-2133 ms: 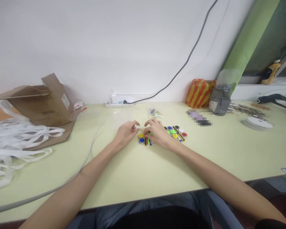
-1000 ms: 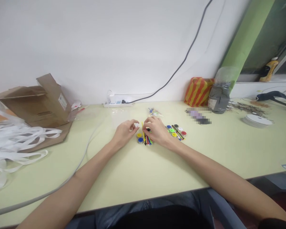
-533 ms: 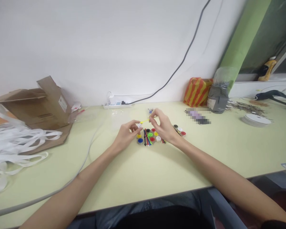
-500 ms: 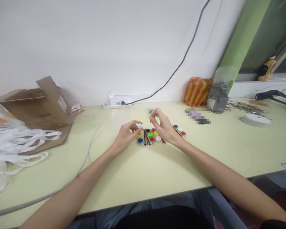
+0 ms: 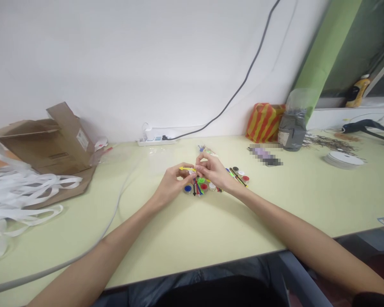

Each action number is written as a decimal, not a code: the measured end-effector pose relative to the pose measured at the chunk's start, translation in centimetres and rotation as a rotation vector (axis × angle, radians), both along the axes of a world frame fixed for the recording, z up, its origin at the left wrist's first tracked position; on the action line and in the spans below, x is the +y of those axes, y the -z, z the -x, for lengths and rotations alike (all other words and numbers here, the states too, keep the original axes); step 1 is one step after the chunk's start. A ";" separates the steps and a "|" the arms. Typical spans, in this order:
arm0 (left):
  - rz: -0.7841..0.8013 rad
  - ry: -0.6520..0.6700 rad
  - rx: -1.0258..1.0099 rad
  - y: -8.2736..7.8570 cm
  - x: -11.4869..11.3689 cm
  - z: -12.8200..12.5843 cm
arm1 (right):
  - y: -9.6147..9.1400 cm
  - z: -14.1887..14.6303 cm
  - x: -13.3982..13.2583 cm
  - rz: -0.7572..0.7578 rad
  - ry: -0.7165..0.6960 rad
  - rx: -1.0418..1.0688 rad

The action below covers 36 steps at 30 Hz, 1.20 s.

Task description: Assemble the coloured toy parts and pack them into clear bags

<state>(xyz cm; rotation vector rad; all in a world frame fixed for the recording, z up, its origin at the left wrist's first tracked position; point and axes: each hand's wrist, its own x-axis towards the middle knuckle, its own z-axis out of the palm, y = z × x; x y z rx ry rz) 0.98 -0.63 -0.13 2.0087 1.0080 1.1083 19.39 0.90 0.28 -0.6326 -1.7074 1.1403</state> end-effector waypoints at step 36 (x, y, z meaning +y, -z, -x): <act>-0.017 0.016 -0.074 -1.2 -0.1 0.6 | -0.3 -0.5 -0.7 -0.246 0.157 -0.236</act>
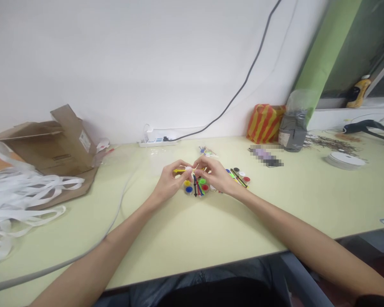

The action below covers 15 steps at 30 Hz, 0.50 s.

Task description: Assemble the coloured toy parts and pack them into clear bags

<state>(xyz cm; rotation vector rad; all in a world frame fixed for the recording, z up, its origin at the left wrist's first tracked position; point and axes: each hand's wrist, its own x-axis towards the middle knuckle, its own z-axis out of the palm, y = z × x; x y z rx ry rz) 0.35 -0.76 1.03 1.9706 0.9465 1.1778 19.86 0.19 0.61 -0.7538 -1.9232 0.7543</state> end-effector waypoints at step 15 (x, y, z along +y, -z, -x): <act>-0.203 -0.214 0.309 1.7 2.9 2.9 | 2.0 -1.6 12.3 0.209 0.249 -0.393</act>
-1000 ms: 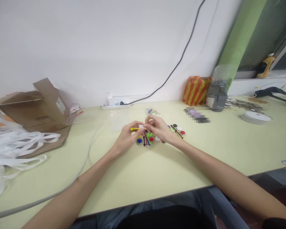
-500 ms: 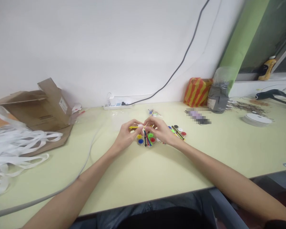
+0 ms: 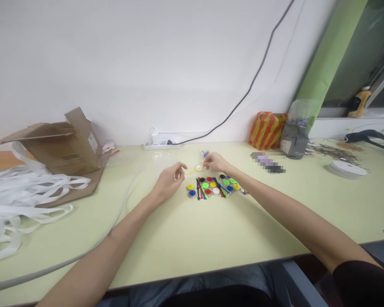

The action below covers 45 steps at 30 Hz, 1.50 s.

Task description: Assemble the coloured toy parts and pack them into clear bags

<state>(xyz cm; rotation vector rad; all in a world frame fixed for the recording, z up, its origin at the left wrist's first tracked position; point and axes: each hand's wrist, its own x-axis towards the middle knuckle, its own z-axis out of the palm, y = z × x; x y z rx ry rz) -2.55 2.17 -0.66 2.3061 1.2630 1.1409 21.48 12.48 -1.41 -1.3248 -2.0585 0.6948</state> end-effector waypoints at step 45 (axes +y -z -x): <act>-0.129 0.218 -0.049 -2.3 -2.8 -2.6 | -4.0 2.1 -13.0 -0.337 -0.329 0.189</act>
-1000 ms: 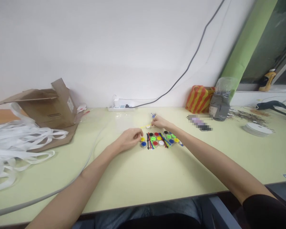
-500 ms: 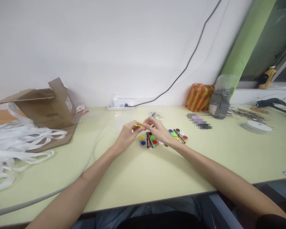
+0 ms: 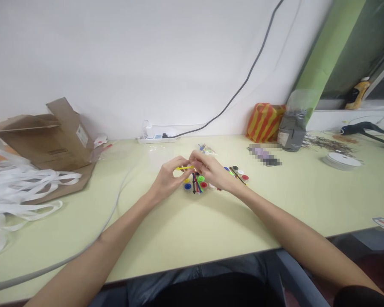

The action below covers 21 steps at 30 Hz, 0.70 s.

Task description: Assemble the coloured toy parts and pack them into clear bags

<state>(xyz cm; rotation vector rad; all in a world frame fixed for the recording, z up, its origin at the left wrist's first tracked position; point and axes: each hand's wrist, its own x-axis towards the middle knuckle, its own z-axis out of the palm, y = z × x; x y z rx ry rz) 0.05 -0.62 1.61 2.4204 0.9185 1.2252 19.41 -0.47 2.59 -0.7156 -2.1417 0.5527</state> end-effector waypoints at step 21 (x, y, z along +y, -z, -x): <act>-0.053 -0.062 0.040 0.3 -0.1 -0.2 | -1.1 0.1 -0.9 0.402 -0.180 0.149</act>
